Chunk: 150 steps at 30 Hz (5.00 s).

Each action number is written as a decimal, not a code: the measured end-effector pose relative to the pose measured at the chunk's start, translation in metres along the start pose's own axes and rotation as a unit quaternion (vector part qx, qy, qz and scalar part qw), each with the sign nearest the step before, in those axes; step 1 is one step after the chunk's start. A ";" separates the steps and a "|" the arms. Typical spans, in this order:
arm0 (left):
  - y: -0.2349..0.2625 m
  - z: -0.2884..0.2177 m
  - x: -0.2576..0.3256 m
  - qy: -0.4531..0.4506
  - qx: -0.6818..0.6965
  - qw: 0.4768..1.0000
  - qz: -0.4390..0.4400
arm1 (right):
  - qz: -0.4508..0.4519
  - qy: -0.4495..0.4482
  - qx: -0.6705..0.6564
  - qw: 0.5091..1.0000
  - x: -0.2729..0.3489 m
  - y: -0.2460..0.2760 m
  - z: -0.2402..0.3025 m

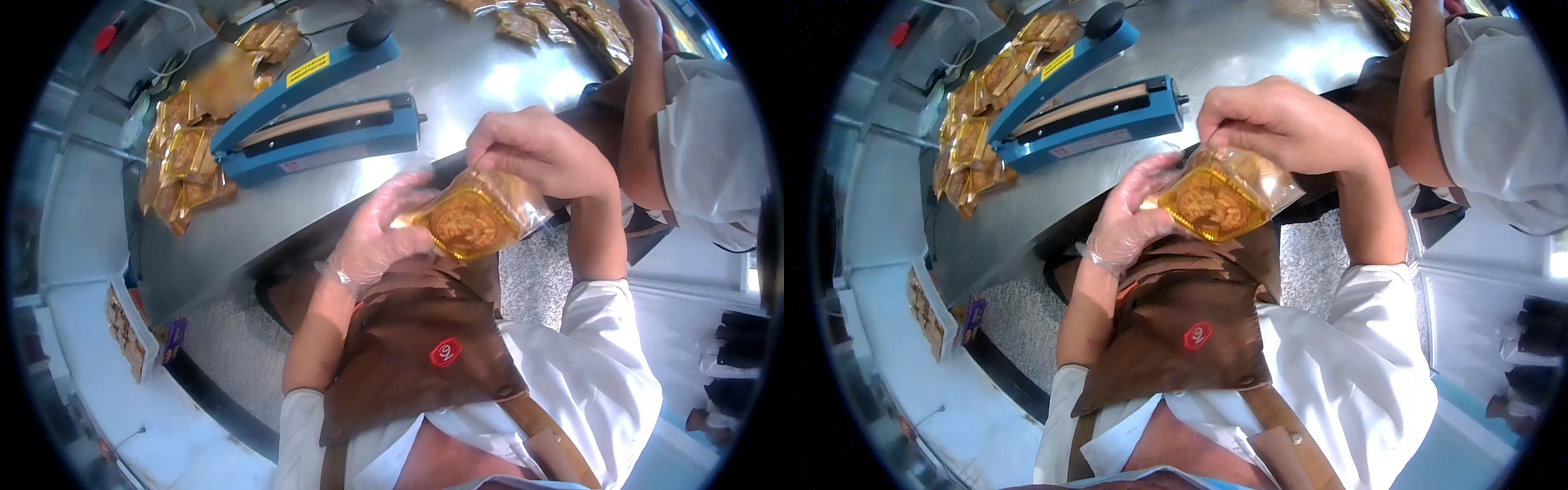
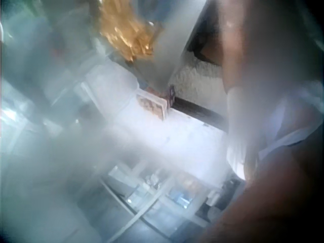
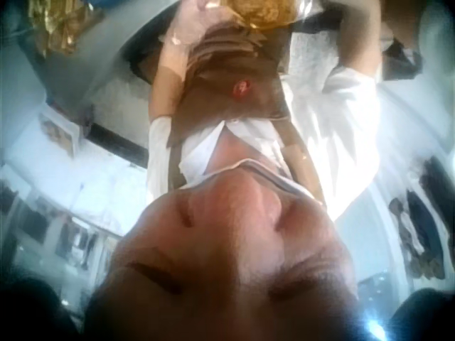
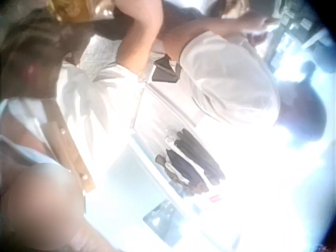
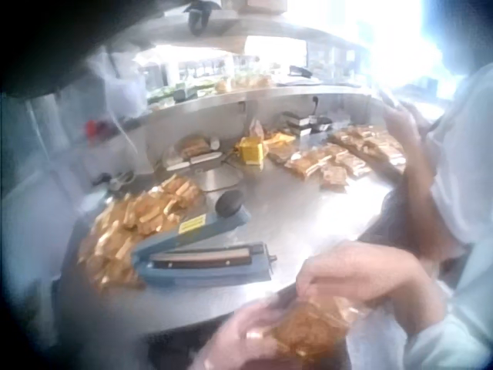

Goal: The person repeatedly places small transparent packages containing food onto a heat sealer, presses the handle to seal them, and sets the sealed packages aside on the table. The process is repeated for multiple units throughout the clip.

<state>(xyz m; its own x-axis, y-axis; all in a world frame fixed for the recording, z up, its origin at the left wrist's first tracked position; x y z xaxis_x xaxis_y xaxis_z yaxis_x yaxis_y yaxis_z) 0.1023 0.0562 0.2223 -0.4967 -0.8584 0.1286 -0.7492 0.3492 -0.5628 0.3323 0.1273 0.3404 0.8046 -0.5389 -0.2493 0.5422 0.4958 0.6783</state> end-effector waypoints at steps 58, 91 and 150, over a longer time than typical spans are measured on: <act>0.043 -0.045 0.003 -0.102 -0.052 0.977 -0.178 | -0.186 -0.170 -0.027 0.967 -0.083 -0.093 -0.025; 0.050 -0.063 0.005 -0.117 -0.100 0.960 -0.233 | -0.269 0.005 0.194 0.943 -0.087 -0.026 -0.022; 0.006 0.006 -0.015 -0.034 -0.191 0.975 -0.110 | -0.422 -0.374 -0.340 0.753 0.082 -0.035 -0.152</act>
<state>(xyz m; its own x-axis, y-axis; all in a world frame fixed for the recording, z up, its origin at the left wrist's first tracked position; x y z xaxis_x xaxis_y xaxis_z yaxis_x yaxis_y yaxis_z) 0.1078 0.0689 0.2115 -0.2850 -0.9467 0.1504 -0.9494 0.2571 -0.1804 0.4160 0.1688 0.1911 -0.1191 -0.9641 0.2372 0.9870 -0.1409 -0.0771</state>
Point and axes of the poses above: each hand's wrist, its own x-axis away from the middle knuckle, its own y-axis out of the back of the hand, z = x × y, the point moved 2 cm from there along -x, towards the middle knuckle, and after that the axes turned 5 degrees about y, right-handed, at the moved point
